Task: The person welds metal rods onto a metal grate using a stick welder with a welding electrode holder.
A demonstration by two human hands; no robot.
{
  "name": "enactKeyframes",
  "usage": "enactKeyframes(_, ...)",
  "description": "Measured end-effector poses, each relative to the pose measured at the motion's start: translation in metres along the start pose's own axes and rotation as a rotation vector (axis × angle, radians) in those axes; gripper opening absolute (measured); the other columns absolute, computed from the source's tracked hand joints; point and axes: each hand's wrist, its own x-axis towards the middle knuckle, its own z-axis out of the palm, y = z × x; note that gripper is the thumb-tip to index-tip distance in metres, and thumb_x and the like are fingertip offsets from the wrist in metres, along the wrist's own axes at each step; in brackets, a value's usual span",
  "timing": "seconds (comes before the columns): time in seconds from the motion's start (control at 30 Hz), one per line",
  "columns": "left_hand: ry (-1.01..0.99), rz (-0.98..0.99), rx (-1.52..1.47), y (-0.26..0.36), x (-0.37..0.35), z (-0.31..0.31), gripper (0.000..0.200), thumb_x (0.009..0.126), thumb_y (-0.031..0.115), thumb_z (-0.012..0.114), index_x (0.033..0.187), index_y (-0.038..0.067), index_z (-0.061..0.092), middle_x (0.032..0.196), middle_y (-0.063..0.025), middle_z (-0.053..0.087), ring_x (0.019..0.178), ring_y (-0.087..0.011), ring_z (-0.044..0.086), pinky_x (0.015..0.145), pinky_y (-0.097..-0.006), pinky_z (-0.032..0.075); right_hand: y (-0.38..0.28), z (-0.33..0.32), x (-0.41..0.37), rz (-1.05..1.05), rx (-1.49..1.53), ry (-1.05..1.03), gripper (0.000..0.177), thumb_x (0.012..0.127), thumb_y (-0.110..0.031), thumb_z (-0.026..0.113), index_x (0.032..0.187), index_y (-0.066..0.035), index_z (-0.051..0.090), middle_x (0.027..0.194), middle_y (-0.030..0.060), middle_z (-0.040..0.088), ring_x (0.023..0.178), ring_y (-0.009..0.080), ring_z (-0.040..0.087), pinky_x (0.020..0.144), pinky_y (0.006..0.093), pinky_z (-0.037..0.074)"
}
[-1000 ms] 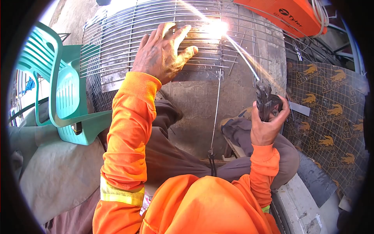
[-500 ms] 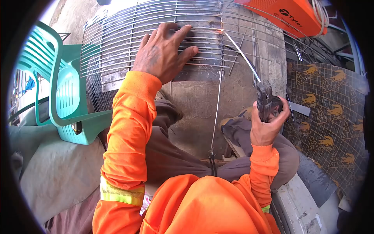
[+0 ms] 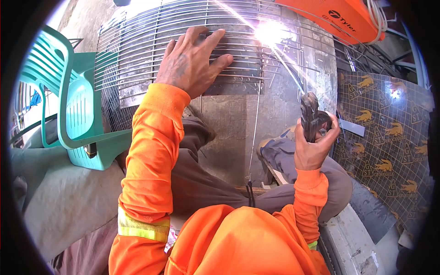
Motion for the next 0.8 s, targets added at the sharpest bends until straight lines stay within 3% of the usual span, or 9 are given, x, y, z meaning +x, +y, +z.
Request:
enactKeyframes(0.17,-0.005,0.011,-0.027,-0.0010,0.0013,-0.0017,0.066,0.099,0.060,0.057,0.150,0.019,0.053,0.147,-0.0219,0.049,0.130,-0.0421,0.055,0.109,-0.0497,0.046,-0.0027,-0.0018,0.0014,-0.044,0.016,0.030,0.072,0.079,0.009,0.076,0.140,0.000,0.038,0.127,0.0135,0.045,0.106,0.0176,0.058,0.085,0.0249,0.057)
enactKeyframes(0.63,0.014,0.033,0.015,-0.0015,0.0006,-0.0018,0.068,0.099,0.064,0.054,0.151,0.019,0.051,0.141,-0.0253,0.051,0.126,-0.0430,0.056,0.106,-0.0505,0.047,-0.0042,-0.0004,-0.0004,-0.028,-0.024,0.012,0.071,0.079,0.010,0.076,0.139,-0.001,0.040,0.127,0.0132,0.045,0.106,0.0184,0.060,0.081,0.0257,0.059)
enactKeyframes(0.8,-0.030,-0.025,0.004,0.0021,0.0010,-0.0036,0.069,0.099,0.062,0.055,0.151,0.017,0.051,0.152,-0.0243,0.045,0.138,-0.0422,0.048,0.116,-0.0497,0.038,-0.0043,-0.0003,0.0002,-0.007,-0.052,0.003,0.072,0.079,0.009,0.076,0.140,-0.002,0.039,0.127,0.0134,0.046,0.105,0.0188,0.061,0.081,0.0274,0.059)
